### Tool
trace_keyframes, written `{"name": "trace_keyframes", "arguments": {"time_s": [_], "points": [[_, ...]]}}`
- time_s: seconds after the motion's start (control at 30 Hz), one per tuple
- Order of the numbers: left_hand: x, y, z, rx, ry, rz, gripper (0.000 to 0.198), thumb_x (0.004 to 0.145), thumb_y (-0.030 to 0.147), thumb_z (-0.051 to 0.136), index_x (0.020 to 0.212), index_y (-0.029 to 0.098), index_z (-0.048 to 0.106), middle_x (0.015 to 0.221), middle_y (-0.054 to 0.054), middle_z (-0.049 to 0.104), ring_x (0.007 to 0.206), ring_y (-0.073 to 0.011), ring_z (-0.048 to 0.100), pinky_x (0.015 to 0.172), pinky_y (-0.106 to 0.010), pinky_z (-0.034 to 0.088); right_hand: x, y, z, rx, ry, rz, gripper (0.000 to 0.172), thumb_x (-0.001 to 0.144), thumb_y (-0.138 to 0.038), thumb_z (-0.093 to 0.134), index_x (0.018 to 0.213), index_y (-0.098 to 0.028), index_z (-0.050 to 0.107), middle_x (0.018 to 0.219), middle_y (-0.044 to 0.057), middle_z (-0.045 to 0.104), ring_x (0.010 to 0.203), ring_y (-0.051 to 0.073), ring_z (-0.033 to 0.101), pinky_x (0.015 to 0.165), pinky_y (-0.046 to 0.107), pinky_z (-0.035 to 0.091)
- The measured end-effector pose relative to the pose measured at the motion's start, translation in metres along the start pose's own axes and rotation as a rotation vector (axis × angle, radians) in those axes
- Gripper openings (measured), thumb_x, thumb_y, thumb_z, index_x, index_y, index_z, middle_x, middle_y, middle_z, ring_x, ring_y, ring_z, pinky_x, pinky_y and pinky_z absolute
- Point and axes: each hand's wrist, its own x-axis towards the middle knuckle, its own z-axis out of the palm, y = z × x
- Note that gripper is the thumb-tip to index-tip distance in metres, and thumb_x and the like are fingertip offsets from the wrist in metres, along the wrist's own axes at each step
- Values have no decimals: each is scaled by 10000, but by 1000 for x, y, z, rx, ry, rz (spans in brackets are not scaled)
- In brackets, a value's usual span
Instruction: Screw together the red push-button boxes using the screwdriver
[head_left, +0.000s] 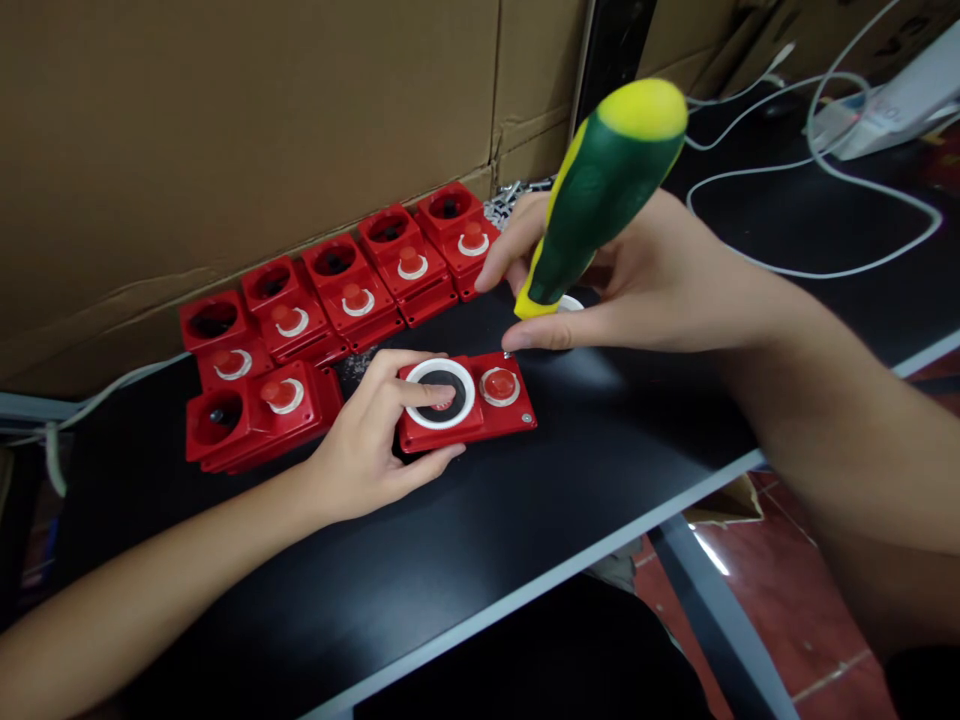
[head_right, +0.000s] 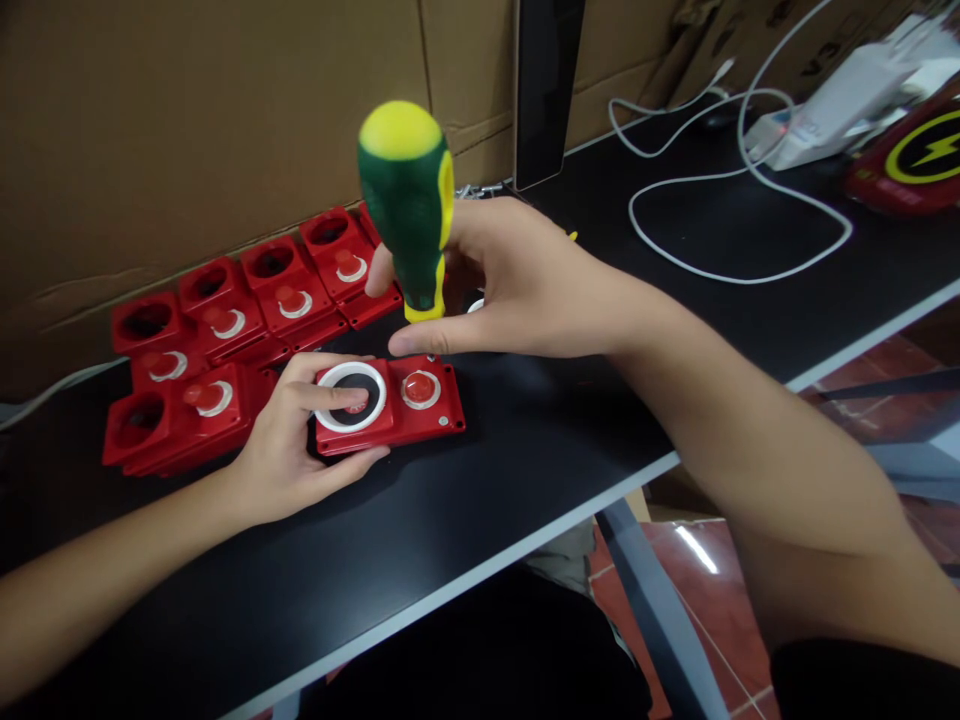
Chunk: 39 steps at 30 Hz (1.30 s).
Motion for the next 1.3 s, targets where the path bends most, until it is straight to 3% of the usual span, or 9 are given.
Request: {"name": "trace_keyframes", "arguments": {"time_s": [0.2, 0.43, 0.63, 0.77, 0.83, 0.93, 1.03, 1.17, 1.3], "points": [[-1, 0, 0, 3, 0, -11, 580, 978, 249, 931, 1440, 289, 582, 1440, -137, 675, 1300, -320, 747, 1051, -515, 666, -2, 0, 3, 99, 47, 30, 372, 792, -374, 1065, 1055, -305, 812, 1018, 16, 820, 921, 249, 762, 792, 381, 678], [-1, -1, 0, 0, -2, -1, 593, 981, 242, 931, 1450, 289, 571, 1455, -146, 669, 1311, -321, 747, 1049, -524, 672, -2, -9, 3, 126, 16, 51, 258, 863, -258, 957, 1063, -331, 813, 1114, 1, 878, 1100, 260, 820, 909, 370, 680], [0, 0, 0, 3, -3, -2, 580, 985, 243, 929, 1439, 288, 570, 1448, -140, 670, 1314, -314, 748, 1055, -512, 669, -2, -7, 9, 176, 172, 40, 215, 891, -187, 830, 1085, -278, 851, 1044, 1, 841, 930, 189, 781, 851, 314, 627], [0, 0, 1, -7, 3, -5, 589, 974, 230, 936, 1437, 286, 577, 1445, -140, 673, 1317, -318, 745, 1065, -513, 665, 0, -5, 6, 171, 197, -29, 180, 873, -226, 793, 1042, -275, 832, 836, -13, 730, 755, 180, 640, 714, 330, 526], [-1, 0, 1, -8, 3, -2, 588, 976, 228, 934, 1440, 280, 577, 1448, -144, 669, 1320, -317, 743, 1068, -509, 665, 1, -5, 1, 90, 125, -5, 158, 861, -200, 731, 999, -268, 769, 819, -25, 666, 741, 172, 584, 682, 332, 466], [-1, 0, 0, -9, -3, 2, 578, 981, 222, 929, 1438, 264, 577, 1453, -153, 661, 1329, -313, 740, 1076, -505, 665, 1, -6, -5, -161, -97, 46, 70, 878, -207, 668, 931, -251, 668, 836, -25, 635, 728, 166, 560, 649, 340, 410], [0, 1, 0, -3, -8, 1, 563, 985, 210, 920, 1430, 256, 578, 1455, -152, 658, 1331, -310, 738, 1078, -503, 664, 0, -5, -5, -396, -263, 34, 32, 902, -253, 671, 923, -230, 666, 733, -40, 604, 619, 148, 526, 611, 334, 365], [1, 1, -1, 7, -9, 4, 548, 994, 214, 912, 1423, 259, 574, 1448, -139, 661, 1316, -299, 745, 1065, -483, 664, 1, -4, -1, -557, -355, 99, 162, 992, -322, 726, 896, -208, 664, 737, -10, 654, 636, 149, 557, 661, 340, 379], [1, 1, -1, 12, -14, 7, 568, 989, 210, 918, 1434, 262, 567, 1452, -141, 663, 1316, -301, 745, 1064, -486, 664, 2, -5, 0, -589, -378, 152, 298, 989, -319, 777, 788, -233, 575, 703, 4, 632, 613, 158, 522, 648, 372, 370]]}}
